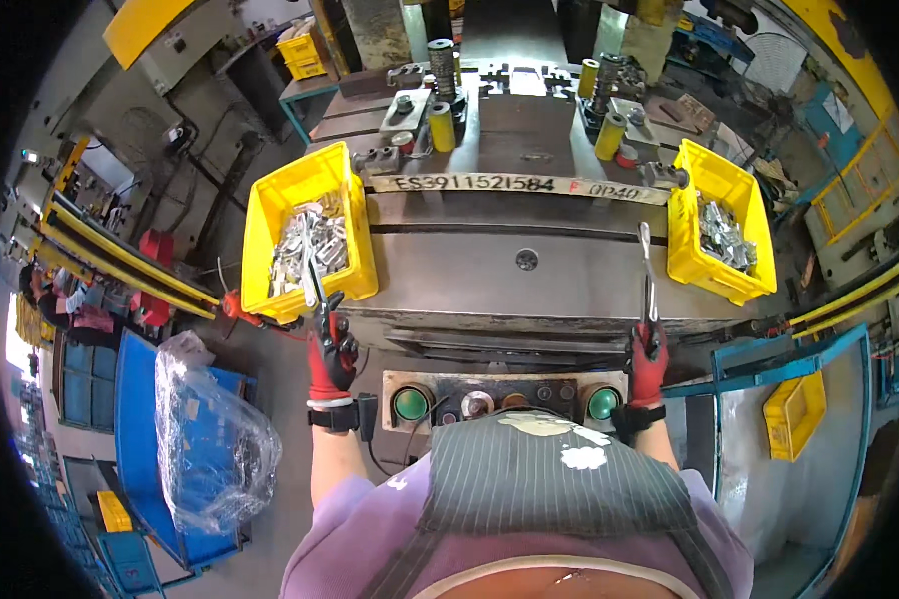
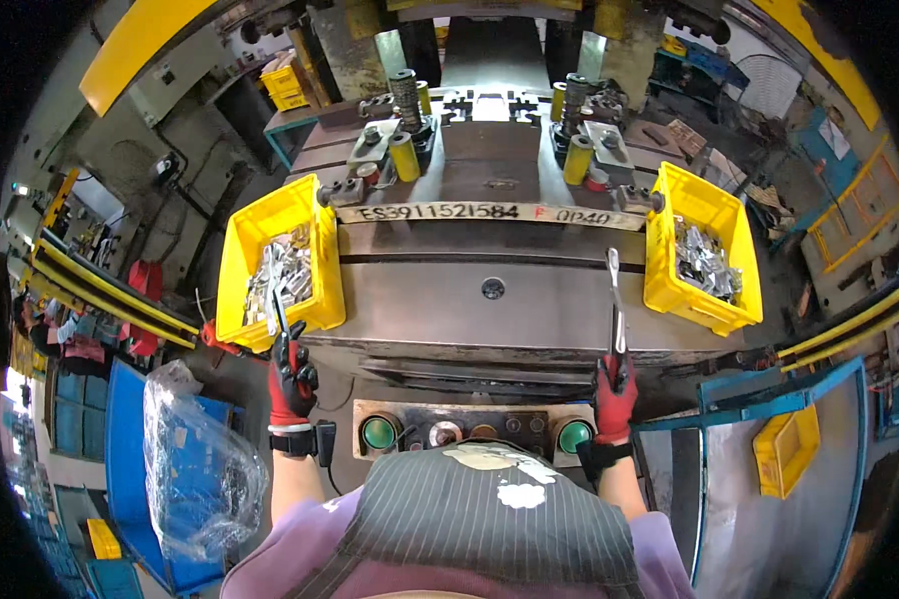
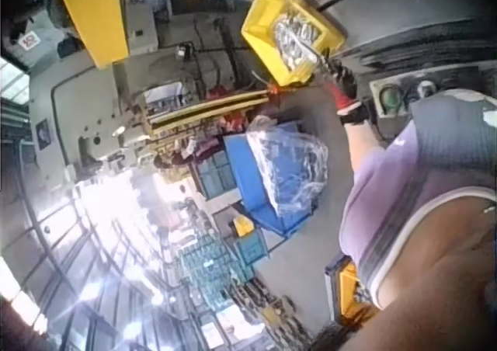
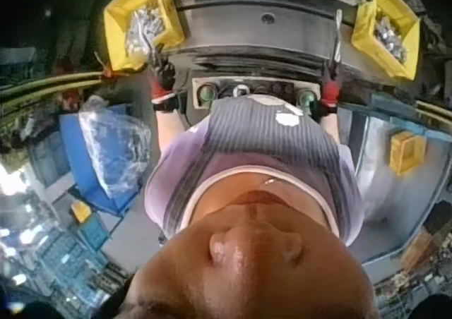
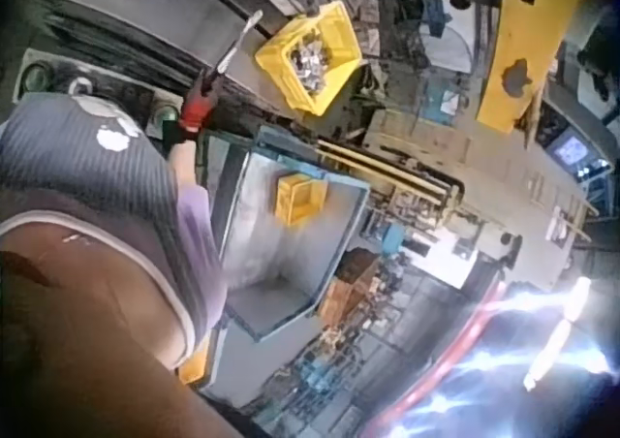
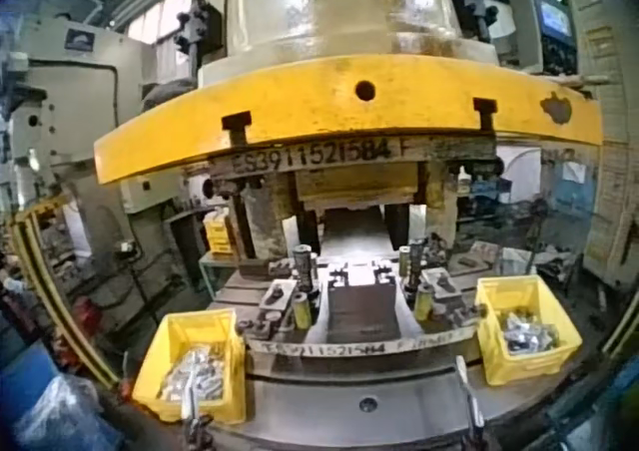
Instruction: The person operates a hydraulic press machine in a workshop, using two long metal tongs to place small metal parts into the press die. The person repeatedly picks up parts from a yellow bin, positions them in the machine, and presses a green button to activate the press. The processed parts are then moved to a second yellow bin.
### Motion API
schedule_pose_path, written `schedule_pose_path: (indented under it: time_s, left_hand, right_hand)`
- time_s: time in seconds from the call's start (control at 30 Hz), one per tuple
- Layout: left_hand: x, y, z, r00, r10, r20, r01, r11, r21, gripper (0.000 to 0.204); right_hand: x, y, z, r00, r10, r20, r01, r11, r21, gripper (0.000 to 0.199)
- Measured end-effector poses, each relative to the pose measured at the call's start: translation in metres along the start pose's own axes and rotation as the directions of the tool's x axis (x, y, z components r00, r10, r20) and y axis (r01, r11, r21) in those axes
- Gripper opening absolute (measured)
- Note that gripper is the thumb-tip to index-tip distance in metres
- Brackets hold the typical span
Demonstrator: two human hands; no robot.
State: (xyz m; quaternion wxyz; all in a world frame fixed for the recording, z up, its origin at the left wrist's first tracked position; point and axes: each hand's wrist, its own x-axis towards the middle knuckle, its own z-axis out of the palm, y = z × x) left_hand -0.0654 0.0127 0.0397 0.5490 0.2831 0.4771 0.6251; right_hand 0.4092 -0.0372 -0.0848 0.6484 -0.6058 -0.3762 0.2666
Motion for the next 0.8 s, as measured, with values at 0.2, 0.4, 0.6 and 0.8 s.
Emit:
schedule_pose_path:
  time_s: [0.2,0.4,0.6,0.8]
  left_hand:
    - [-0.003,-0.013,0.005,0.997,0.053,0.056,-0.048,0.995,-0.092,0.042]
    - [-0.016,-0.002,0.007,0.969,-0.091,0.23,0.163,0.934,-0.318,0.049]
    - [-0.042,-0.013,0.021,0.761,-0.261,0.594,0.576,0.693,-0.434,0.054]
    - [-0.066,-0.008,0.036,0.769,-0.44,0.463,0.382,0.898,0.218,0.05]
  right_hand:
    - [0.031,-0.038,0.013,0.987,-0.075,0.143,0.151,0.739,-0.657,0.048]
    - [0.046,-0.073,0.044,0.903,-0.309,0.3,0.424,0.512,-0.747,0.047]
    - [0.023,-0.115,0.143,0.702,-0.219,0.678,0.12,0.974,0.19,0.046]
    - [0.028,-0.184,0.224,0.45,0.029,0.893,-0.609,0.741,0.283,0.058]
